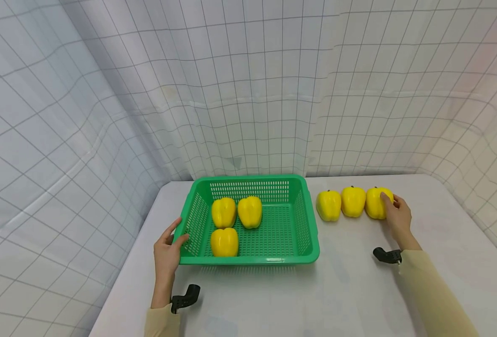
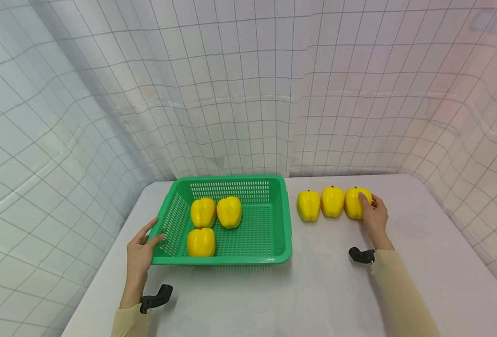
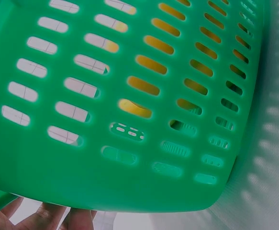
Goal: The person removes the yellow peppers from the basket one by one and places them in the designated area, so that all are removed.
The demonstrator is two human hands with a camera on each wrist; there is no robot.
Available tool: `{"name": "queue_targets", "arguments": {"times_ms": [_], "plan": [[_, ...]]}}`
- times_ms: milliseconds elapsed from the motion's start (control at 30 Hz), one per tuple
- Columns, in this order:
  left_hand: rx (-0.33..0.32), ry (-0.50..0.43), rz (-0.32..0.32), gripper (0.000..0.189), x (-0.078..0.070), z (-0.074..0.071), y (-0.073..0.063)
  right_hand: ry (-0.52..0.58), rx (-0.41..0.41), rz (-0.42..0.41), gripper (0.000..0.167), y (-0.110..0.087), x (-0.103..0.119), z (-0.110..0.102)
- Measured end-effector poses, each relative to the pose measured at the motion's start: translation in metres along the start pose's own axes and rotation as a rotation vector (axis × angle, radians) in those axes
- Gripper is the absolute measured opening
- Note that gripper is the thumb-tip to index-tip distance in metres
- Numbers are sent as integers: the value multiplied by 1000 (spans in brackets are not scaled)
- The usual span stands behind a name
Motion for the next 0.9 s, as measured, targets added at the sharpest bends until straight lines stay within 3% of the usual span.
{"name": "queue_targets", "arguments": {"times_ms": [900], "plan": [[-5,8,46,45,-3,-1,-1,-15,31,-23,90,-4,-2,3]]}}
Point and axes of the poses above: each hand's wrist, its own y-axis towards the middle knuckle, its own z-axis out of the palm, x = y × z, the point moved 9 cm from there along y, towards the middle knuckle, and after that the axes turned 12 degrees about -y, right-handed, at the moved point
